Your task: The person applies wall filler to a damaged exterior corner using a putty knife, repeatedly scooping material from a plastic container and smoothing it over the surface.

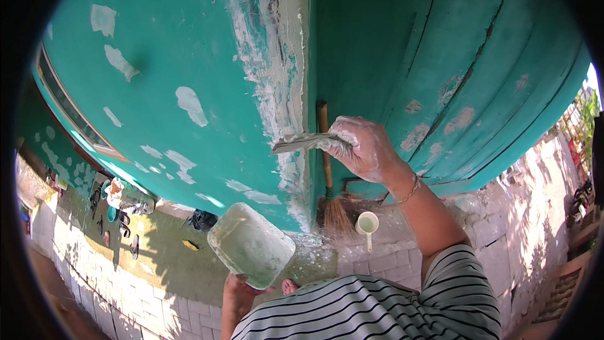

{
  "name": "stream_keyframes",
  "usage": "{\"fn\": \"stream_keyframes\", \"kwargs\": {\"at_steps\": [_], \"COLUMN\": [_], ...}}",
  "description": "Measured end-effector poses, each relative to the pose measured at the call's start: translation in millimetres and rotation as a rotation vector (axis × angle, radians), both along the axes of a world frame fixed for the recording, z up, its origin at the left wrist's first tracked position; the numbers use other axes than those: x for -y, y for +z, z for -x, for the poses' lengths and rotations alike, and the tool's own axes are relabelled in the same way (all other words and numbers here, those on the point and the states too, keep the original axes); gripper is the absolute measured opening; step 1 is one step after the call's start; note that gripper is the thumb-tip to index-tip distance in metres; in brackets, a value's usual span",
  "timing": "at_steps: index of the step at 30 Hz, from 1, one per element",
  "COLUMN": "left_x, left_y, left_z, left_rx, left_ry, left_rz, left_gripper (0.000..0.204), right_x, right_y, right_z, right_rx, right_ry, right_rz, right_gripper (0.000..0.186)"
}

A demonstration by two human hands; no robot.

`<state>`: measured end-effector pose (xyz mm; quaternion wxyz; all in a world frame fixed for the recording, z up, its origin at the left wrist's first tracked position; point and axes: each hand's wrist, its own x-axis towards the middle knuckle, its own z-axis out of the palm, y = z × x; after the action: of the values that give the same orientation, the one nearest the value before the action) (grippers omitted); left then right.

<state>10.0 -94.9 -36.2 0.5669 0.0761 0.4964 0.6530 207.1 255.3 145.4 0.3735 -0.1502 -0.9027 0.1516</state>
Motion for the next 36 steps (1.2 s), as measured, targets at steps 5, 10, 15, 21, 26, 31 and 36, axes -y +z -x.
{"fn": "stream_keyframes", "kwargs": {"at_steps": [5,10,15,21,26,31,36], "left_x": [0,9,12,14,9,0,-2], "left_y": [11,9,17,13,16,28,25], "left_z": [-14,-24,-38,-46,-57,-62,-73], "left_rx": [-0.012,-0.004,0.018,0.021,0.007,0.071,-0.009], "left_ry": [0.002,0.021,0.042,0.025,0.033,-0.080,0.063], "left_rz": [0.015,0.022,0.043,-0.002,0.009,-0.057,-0.065], "left_gripper": [0.076,0.073,0.075,0.080,0.081,0.080,0.075], "right_x": [-28,-72,-72,-51,18,34,6], "right_y": [-49,-103,-162,-179,-151,-130,-28], "right_z": [23,48,50,-1,-20,-5,-4], "right_rx": [0.027,-0.096,-0.280,-0.247,0.188,0.299,0.207], "right_ry": [0.032,0.333,0.282,0.074,-0.168,-0.191,-0.255], "right_rz": [0.125,0.743,1.353,1.103,0.182,-0.209,-0.488], "right_gripper": [0.026,0.030,0.027,0.027,0.019,0.013,0.013]}}
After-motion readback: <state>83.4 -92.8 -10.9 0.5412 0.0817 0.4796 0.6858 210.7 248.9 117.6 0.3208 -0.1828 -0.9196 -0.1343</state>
